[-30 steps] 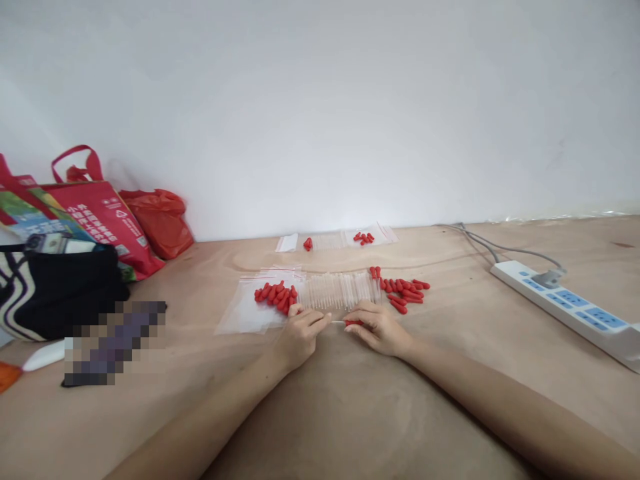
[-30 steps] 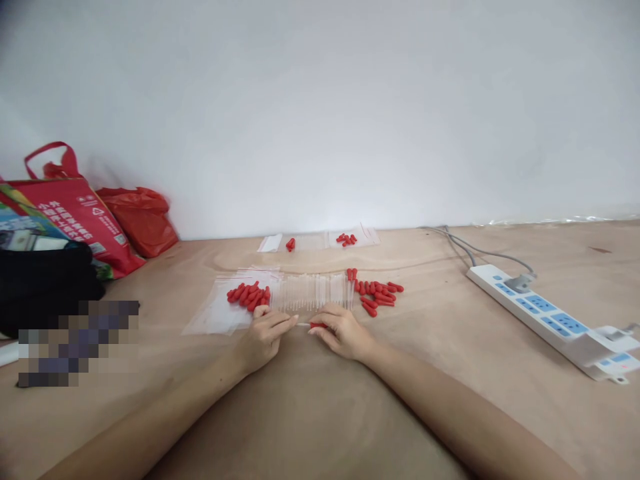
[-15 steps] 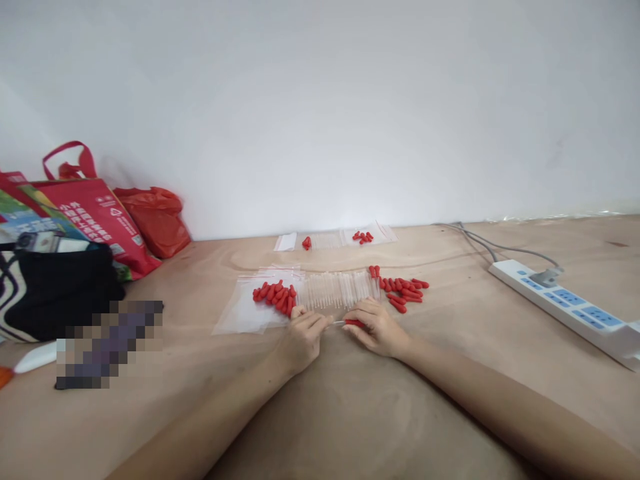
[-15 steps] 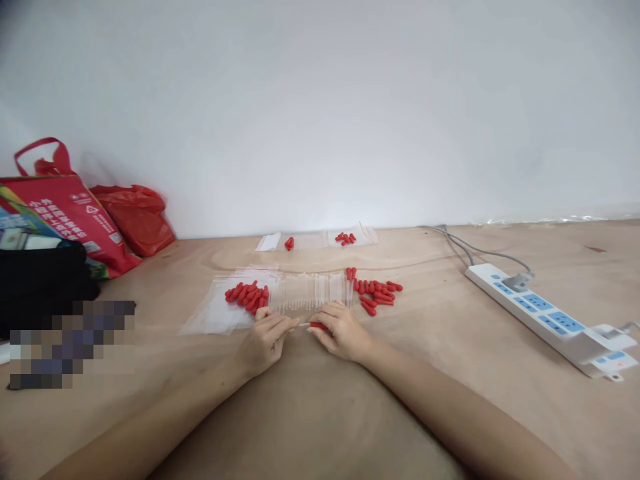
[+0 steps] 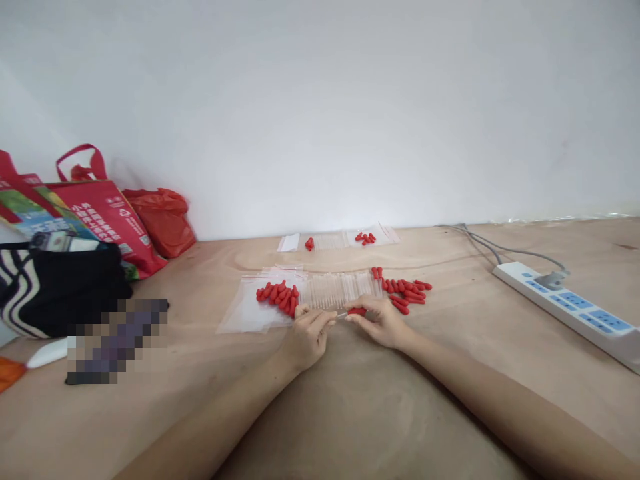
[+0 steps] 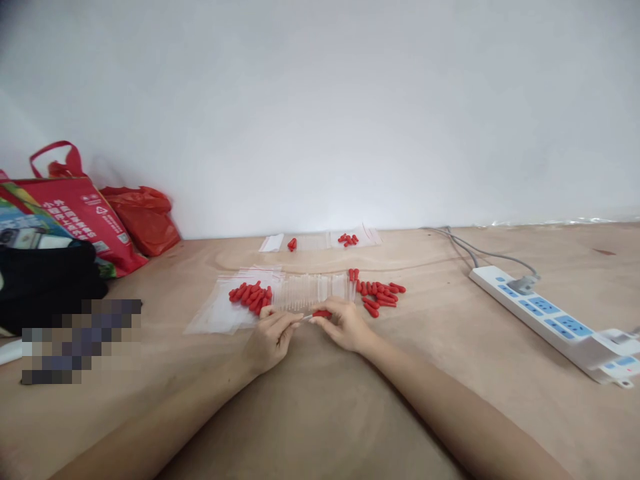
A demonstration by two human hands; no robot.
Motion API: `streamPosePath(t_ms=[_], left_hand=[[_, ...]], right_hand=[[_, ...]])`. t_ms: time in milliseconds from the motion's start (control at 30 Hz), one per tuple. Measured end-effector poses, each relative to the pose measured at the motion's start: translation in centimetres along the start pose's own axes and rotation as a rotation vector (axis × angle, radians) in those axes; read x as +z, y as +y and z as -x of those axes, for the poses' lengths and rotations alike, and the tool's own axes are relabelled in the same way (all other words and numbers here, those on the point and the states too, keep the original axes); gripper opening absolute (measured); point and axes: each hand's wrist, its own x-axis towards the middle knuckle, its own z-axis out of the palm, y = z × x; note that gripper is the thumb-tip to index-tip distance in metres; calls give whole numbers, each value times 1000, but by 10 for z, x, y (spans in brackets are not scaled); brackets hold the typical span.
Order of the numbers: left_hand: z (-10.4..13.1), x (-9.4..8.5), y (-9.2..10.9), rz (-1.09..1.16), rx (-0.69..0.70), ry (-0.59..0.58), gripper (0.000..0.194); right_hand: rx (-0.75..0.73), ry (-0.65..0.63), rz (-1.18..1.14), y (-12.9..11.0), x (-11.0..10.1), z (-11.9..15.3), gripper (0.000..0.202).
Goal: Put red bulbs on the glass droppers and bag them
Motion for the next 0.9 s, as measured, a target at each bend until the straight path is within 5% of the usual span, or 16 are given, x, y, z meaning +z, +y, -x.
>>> streamPosePath(t_ms=[233,467,600,900], left_hand=[[-5,0,2,65,-70,3,17],[-6,-5,-8,-199,-259,45,16],[-6,-1,-10,-287,-299,9,12],[-5,1,-9,-305,-331,-33,11]], right_hand=[[321,169,-488,8,16,-10,30],[444,386,182,37,-55,-38,43],[614,263,538,49,-75,-38,27],[681,-38,801,50,-63,-41,32]])
